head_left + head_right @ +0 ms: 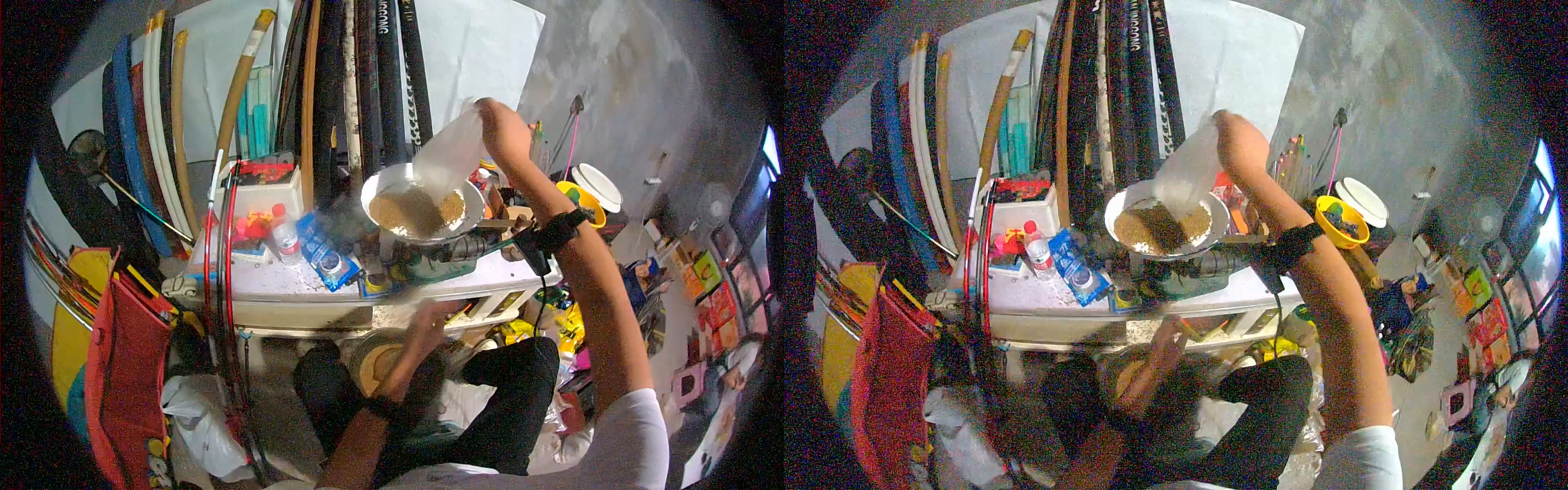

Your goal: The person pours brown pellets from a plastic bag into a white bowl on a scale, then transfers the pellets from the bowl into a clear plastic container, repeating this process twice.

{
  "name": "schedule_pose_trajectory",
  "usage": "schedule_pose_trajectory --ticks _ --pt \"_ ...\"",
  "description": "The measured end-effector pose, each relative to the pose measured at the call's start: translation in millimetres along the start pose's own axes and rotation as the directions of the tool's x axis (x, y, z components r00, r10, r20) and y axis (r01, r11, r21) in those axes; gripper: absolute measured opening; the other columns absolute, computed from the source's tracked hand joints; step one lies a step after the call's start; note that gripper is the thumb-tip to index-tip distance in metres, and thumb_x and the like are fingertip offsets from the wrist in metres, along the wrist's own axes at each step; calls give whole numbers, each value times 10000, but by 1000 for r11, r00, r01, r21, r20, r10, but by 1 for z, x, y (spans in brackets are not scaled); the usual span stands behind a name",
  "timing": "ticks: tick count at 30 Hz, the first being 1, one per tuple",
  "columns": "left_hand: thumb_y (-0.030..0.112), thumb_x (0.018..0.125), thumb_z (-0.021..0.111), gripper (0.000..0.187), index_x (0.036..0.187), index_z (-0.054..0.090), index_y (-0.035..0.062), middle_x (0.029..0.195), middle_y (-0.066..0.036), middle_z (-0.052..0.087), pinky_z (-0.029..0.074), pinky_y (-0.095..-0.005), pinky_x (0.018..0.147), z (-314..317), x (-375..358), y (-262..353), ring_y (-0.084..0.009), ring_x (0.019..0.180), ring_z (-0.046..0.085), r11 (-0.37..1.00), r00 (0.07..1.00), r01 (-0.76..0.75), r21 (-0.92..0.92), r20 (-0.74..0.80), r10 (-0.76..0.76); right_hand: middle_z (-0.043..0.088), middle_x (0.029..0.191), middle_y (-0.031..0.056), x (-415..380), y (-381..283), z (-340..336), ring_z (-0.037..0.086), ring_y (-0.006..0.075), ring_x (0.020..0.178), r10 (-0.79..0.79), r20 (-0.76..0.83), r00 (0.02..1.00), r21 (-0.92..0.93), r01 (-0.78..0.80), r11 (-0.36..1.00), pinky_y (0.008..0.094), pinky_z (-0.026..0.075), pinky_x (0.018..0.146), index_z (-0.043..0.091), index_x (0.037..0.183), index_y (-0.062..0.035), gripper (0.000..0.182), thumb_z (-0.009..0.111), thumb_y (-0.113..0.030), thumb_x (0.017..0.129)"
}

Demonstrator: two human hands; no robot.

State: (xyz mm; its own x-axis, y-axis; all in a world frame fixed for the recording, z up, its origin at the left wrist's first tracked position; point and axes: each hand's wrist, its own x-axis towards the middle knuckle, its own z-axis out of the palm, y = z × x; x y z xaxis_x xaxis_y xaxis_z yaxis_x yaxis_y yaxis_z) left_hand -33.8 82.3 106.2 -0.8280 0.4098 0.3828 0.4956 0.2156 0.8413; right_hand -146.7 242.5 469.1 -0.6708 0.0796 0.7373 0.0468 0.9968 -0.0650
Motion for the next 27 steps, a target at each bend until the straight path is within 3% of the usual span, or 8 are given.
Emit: schedule_pose_trajectory --ticks 3,6,14,17,19,23,26,27 --pt "99 793 569 360 1125 458 17 1044 -181 565 429 -408 847 -41 14 60 -348 1003 543 975 975 213 -63 81 -208 602 1051 149 -13 29 7 605 307 900 111 -64 992 229 -94 969 380 494 725 537 1135 -99 364 430 2 802" --pt "93 821 572 343 1141 463 35 1051 -125 586 414 -366 877 -96 5 100 -264 985 559 999 997 -37 -17 71 38 492 1195 143 -55 52 16 575 233 961 212 280 936 937 -315 151 329 544 744 410 1283 -87 532 373 84 781" --pt "93 860 554 174 1022 573 35 1159 -107 533 400 -297 876 -209 -76 149 -194 1029 524 977 991 118 -179 -41 -127 529 1154 150 -175 54 81 563 273 1005 285 423 860 446 76 -892 343 509 873 439 1200 5 297 437 -23 905" --pt "145 869 551 168 986 594 32 1160 -113 526 391 -305 886 -228 -114 106 -194 1025 519 983 982 125 -131 -128 -142 539 1156 127 -198 36 82 539 214 1059 148 672 725 50 155 -987 318 472 928 472 1171 25 267 438 -41 914" --pt "231 882 543 217 948 615 37 1123 -120 547 390 -328 897 -243 -127 82 -231 1028 520 938 993 16 347 -113 25 537 1159 126 -218 35 98 516 189 1091 70 499 864 104 20 -994 300 429 977 458 1186 39 292 431 6 898" --pt "312 885 533 292 997 604 52 1071 -126 575 394 -362 908 -254 -144 56 -274 1041 516 904 988 -140 403 -4 155 548 1142 108 -249 2 69 535 191 1062 375 519 768 432 143 -890 257 448 946 458 1193 32 305 434 17 890" --pt "328 882 542 331 1052 563 45 1045 -127 594 389 -385 916 -240 -106 120 -278 1030 523 933 929 351 -82 -98 -358 592 1024 99 -284 -17 54 605 189 903 -11 701 713 -160 142 -977 252 536 793 489 1154 -2 258 456 -23 899" --pt "278 863 573 334 1092 528 38 1007 -104 591 399 -353 899 -241 -90 113 -239 985 536 978 999 -34 207 11 32 617 942 107 -299 -28 48 631 200 825 -69 725 685 -201 114 -973 258 564 731 499 1135 -2 238 444 -15 904"
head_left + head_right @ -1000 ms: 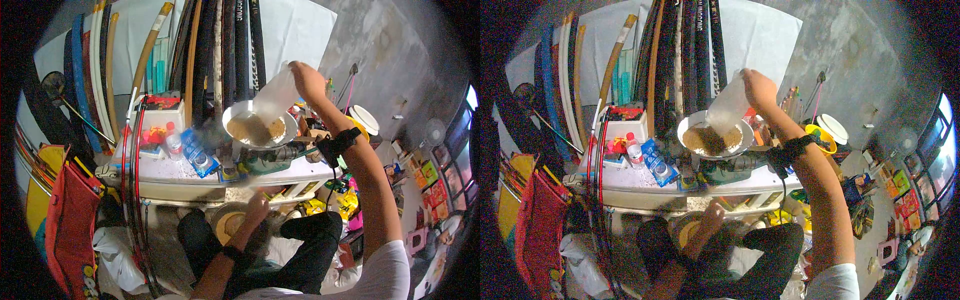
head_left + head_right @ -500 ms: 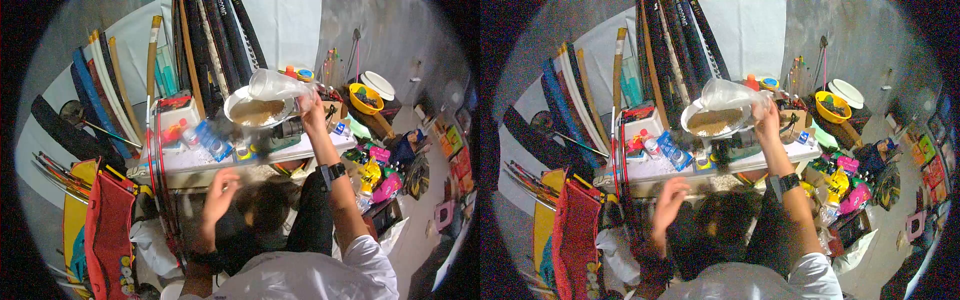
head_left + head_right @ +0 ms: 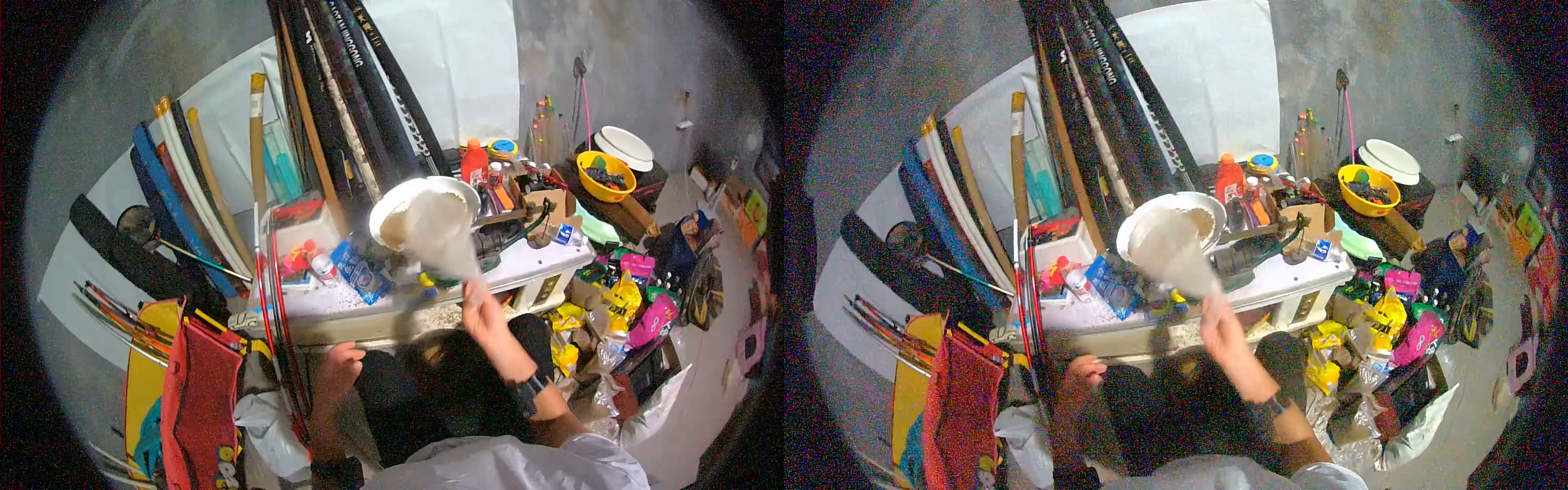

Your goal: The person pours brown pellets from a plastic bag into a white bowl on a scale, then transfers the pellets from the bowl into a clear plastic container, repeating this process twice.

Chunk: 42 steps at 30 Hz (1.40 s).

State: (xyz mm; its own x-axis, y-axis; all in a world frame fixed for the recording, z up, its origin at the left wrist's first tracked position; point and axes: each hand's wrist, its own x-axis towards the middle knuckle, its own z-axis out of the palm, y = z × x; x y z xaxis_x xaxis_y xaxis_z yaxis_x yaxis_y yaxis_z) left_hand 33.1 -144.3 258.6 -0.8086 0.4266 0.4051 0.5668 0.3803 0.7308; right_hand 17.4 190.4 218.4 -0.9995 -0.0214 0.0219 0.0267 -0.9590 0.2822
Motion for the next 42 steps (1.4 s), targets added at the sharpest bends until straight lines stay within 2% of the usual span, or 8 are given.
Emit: schedule_pose_trajectory --ticks 2,5,10,14,19,22,24,42 --pt "227 845 605 365 1131 492 31 968 -82 589 409 -322 883 8 25 3 -200 941 548 885 914 -405 231 140 382 595 995 38 -21 3 -41 599 144 811 170 3 985 -343 -159 926 248 546 688 523 1116 -79 227 525 -148 899" --pt "-3 716 675 555 1205 416 19 712 -29 408 389 -221 618 42 43 7 -113 676 462 923 996 93 -372 30 -88 606 926 15 -52 5 -90 592 123 776 146 -378 914 -528 -342 777 224 536 630 530 1103 -95 234 546 -190 890" --pt "26 729 670 530 1214 456 16 733 -56 431 405 -267 592 50 73 62 -143 647 469 991 973 54 123 215 -79 588 1034 0 -76 -23 -158 561 115 959 262 -472 842 -581 -520 626 294 496 775 525 1140 -126 272 560 -148 871" --pt "41 762 620 474 1218 509 108 938 -142 526 469 -329 735 63 71 69 -229 828 576 987 884 156 -31 451 -126 577 1068 34 -73 -28 -165 595 163 905 236 -479 845 -499 -484 719 252 519 699 521 1151 -74 278 509 -95 874" --pt "69 748 626 283 1030 611 91 910 -130 544 464 -356 737 65 61 46 -302 818 569 991 913 -104 83 403 62 581 1029 36 -72 -22 -160 592 195 900 208 -29 978 -998 -40 48 281 511 760 559 1085 -78 279 595 -91 809" --pt "109 756 626 165 916 628 69 879 -121 580 465 -358 737 58 54 33 -306 816 578 989 886 33 146 454 -97 588 998 59 -56 -35 -217 598 194 884 428 -646 632 -221 -692 687 280 513 779 565 1031 -54 249 623 -108 795" --pt "138 762 623 145 889 628 68 891 -119 614 467 -359 745 54 52 37 -294 828 591 990 914 131 47 382 -139 608 936 62 -53 -37 -173 611 153 829 404 -707 581 -318 -771 552 299 547 704 569 965 -40 188 601 -183 848" --pt "108 718 694 127 770 588 61 993 -82 607 457 -358 802 17 30 63 -273 913 580 998 997 -20 61 -79 25 626 1086 71 -88 -75 -113 630 179 864 237 -229 944 -212 -286 934 321 514 704 536 1177 -97 307 410 -259 948"
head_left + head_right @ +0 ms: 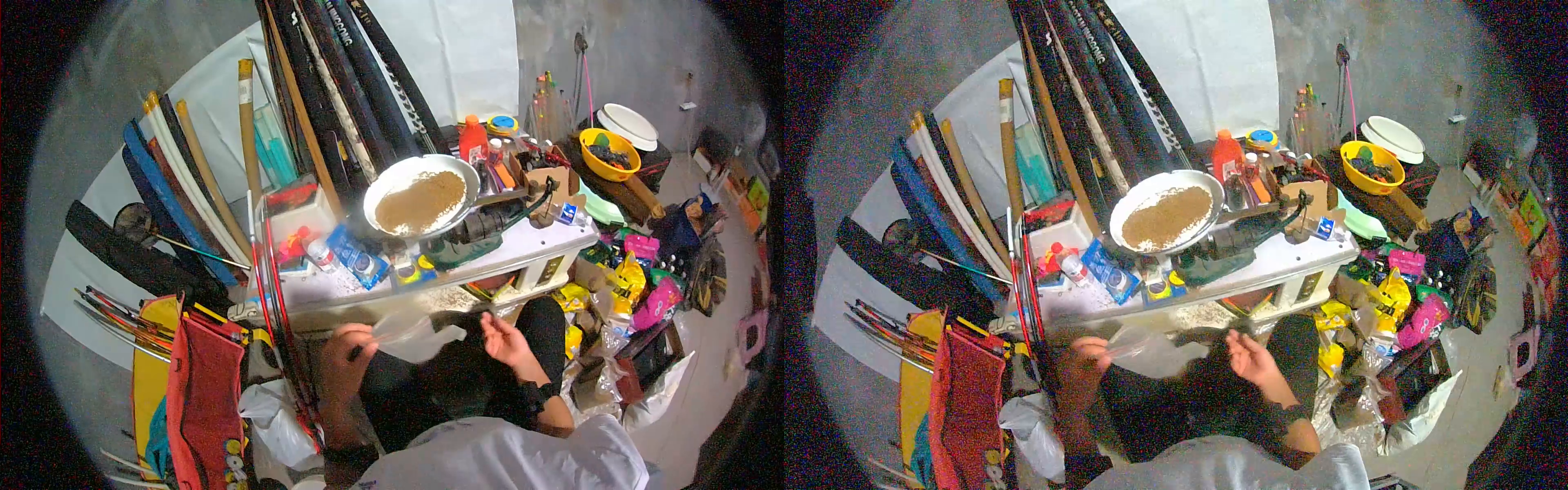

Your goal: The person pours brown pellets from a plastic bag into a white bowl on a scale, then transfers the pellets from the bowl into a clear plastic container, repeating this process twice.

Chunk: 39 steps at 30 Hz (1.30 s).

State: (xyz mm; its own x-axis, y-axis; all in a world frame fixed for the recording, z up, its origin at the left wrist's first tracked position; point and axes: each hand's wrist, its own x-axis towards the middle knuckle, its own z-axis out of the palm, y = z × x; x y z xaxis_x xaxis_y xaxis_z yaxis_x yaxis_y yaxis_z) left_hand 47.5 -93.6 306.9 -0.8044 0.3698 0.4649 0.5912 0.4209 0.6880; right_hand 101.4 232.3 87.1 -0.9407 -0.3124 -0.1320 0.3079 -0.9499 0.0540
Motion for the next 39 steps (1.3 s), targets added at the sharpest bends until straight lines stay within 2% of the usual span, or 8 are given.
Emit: schedule_pose_trajectory --ticks 4,7,11,14,18,23,32,39 --pt "101 701 713 139 755 596 50 945 -93 606 465 -341 764 9 7 20 -266 872 590 993 995 -97 64 0 97 621 1031 84 -6 -14 31 609 160 765 -260 -53 964 -101 254 962 281 523 633 518 1175 -113 280 476 -221 920" --pt "91 686 729 146 737 605 34 916 -101 601 466 -328 740 22 6 13 -256 851 592 998 998 -34 54 49 32 580 1100 113 -14 -9 68 616 209 833 -288 60 956 -456 282 844 303 525 697 442 1242 -118 372 494 -283 912" --pt "73 684 731 155 760 615 6 922 -109 598 466 -322 729 41 8 12 -255 848 593 1000 991 7 -18 134 -4 516 1211 94 -14 24 121 509 180 1073 -195 112 974 -952 161 258 313 426 895 385 1292 -79 448 514 -279 913" --pt "55 703 713 157 812 621 -10 921 -120 596 471 -307 718 56 5 5 -249 836 597 997 989 -12 -77 146 23 501 1194 45 4 43 100 459 117 1085 -188 317 930 -941 284 -184 267 388 916 391 1285 -53 463 583 -111 868" --pt "50 725 693 140 827 620 -11 907 -126 594 480 -294 677 56 1 -5 -233 780 605 993 993 45 -110 112 -33 565 1143 80 17 49 103 507 161 1056 -342 203 918 -975 221 13 310 392 928 531 1167 -31 382 640 -133 816" --pt "60 736 686 139 838 621 -9 854 -120 589 480 -296 641 45 -3 -12 -224 719 601 993 981 116 -16 161 -112 602 1066 60 12 60 121 531 143 1003 -318 246 915 -965 262 8 293 409 892 583 1097 -31 284 606 -157 844" --pt "66 757 659 115 838 617 -4 815 -109 588 434 -276 610 45 -4 -18 -202 705 566 962 974 220 -159 91 -208 599 1085 68 10 56 131 541 133 988 -167 223 960 -970 201 -138 279 422 885 527 1193 -15 323 530 -158 903" --pt "56 761 648 102 844 619 3 817 -108 607 430 -287 639 48 0 -14 -212 722 562 977 989 146 -154 9 -146 635 998 60 6 36 142 568 132 927 -180 200 963 -961 157 -227 284 443 849 590 1100 -26 336 671 -155 799"
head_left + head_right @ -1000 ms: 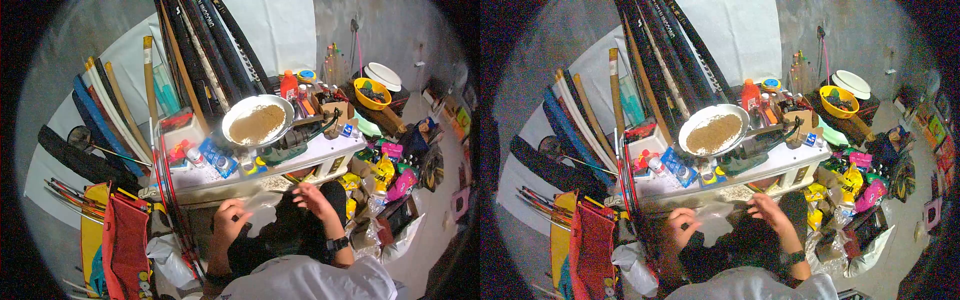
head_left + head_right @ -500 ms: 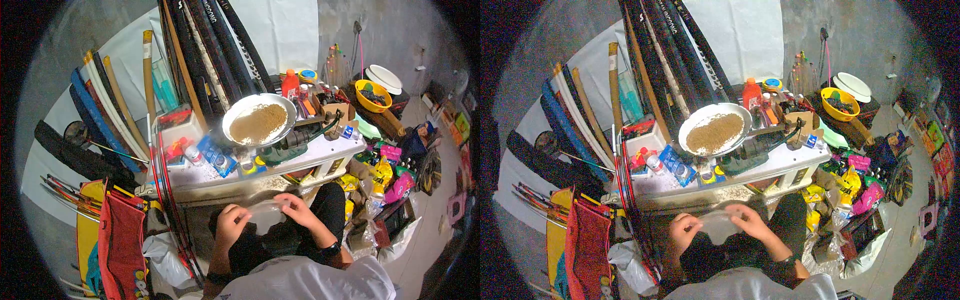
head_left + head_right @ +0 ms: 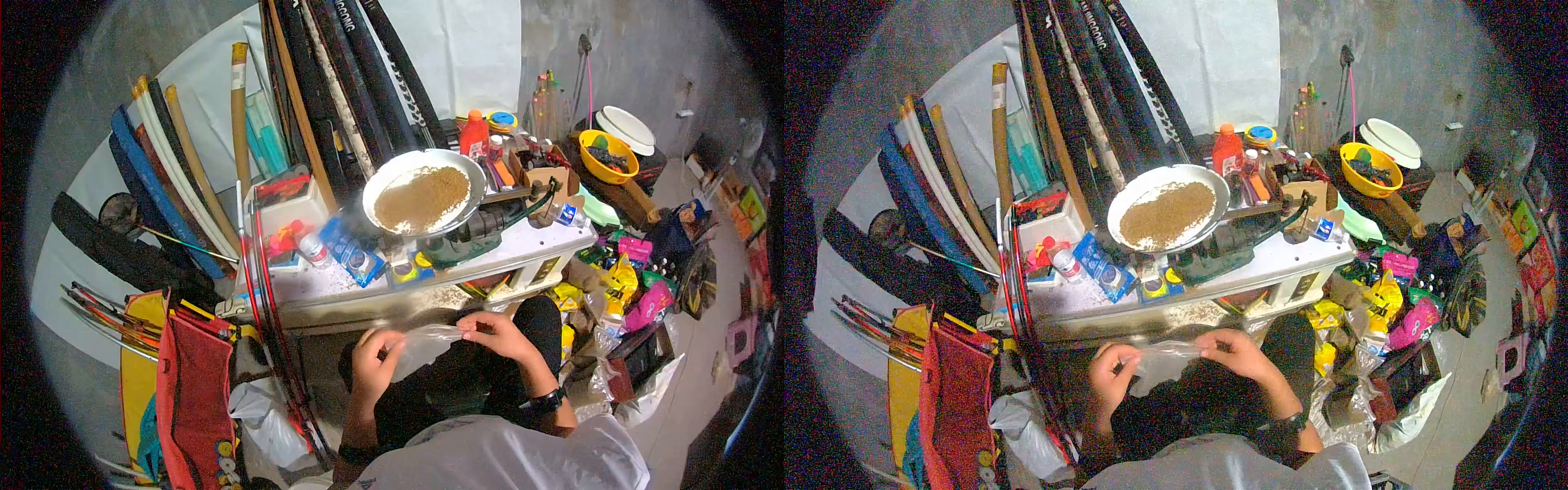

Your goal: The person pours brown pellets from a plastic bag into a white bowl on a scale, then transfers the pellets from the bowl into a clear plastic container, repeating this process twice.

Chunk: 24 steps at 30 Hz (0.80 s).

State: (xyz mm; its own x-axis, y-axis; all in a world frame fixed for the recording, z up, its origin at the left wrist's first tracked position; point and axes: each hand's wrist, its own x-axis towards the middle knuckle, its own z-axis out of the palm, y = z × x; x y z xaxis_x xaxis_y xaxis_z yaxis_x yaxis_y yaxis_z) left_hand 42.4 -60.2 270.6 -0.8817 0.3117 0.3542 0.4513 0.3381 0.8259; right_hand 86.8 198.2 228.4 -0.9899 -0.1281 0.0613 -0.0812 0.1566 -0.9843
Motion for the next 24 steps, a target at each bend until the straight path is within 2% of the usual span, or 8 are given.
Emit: schedule_pose_trajectory --ticks 5,10,17,19,20,21,23,24 --pt "-16 732 655 118 839 609 0 791 -80 567 441 -254 664 3 -1 -2 -174 759 571 998 1000 10 -57 -14 -10 640 906 46 0 10 8 570 123 845 -3 -45 999 9 3 1000 277 456 792 618 1020 -13 261 669 -144 799" --pt "15 722 662 91 807 630 19 794 -87 605 453 -289 680 -2 3 5 -211 741 573 997 997 -71 42 -3 71 640 858 58 6 11 13 573 130 809 -11 -103 995 -56 5 998 278 460 751 635 949 -15 195 664 -144 805" --pt "24 729 655 73 799 638 13 803 -118 608 452 -296 641 -18 -1 -11 -235 715 586 998 997 -10 55 75 6 642 817 50 19 54 8 580 137 760 -6 -157 988 -30 1 1000 289 469 734 637 861 -15 193 602 -205 863" --pt "21 728 649 52 778 635 27 800 -111 608 464 -295 633 -26 -4 -23 -219 694 580 984 999 -30 176 -28 36 647 830 58 26 106 5 592 153 774 261 -34 965 270 -242 932 299 472 719 636 893 -31 236 555 -252 893" --pt "38 764 627 86 848 606 36 792 -87 590 473 -275 570 -31 -7 -40 -180 652 568 988 995 -79 134 -57 88 644 819 49 26 142 6 591 156 751 446 53 893 444 -422 791 298 474 704 619 949 -32 253 529 -264 905" --pt "38 764 627 86 848 606 36 792 -87 590 473 -275 570 -35 -8 -36 -180 652 568 987 994 -76 139 -62 85 644 819 49 26 186 9 591 156 751 444 61 894 443 -423 791 298 474 704 619 949 -32 253 529 -264 905" --pt "54 809 588 201 999 526 43 782 -57 557 465 -241 496 -47 -9 -16 -144 623 556 888 888 262 -377 -267 -375 632 859 73 28 282 30 586 149 719 627 -39 778 -31 -628 778 299 484 610 598 943 13 226 530 -199 909" --pt "54 809 588 201 999 526 43 782 -57 557 465 -241 496 -54 -7 -8 -144 623 556 893 887 265 -365 -271 -374 633 885 87 19 331 43 591 162 737 585 -52 810 -190 -583 790 308 488 631 596 959 13 247 514 -214 910"
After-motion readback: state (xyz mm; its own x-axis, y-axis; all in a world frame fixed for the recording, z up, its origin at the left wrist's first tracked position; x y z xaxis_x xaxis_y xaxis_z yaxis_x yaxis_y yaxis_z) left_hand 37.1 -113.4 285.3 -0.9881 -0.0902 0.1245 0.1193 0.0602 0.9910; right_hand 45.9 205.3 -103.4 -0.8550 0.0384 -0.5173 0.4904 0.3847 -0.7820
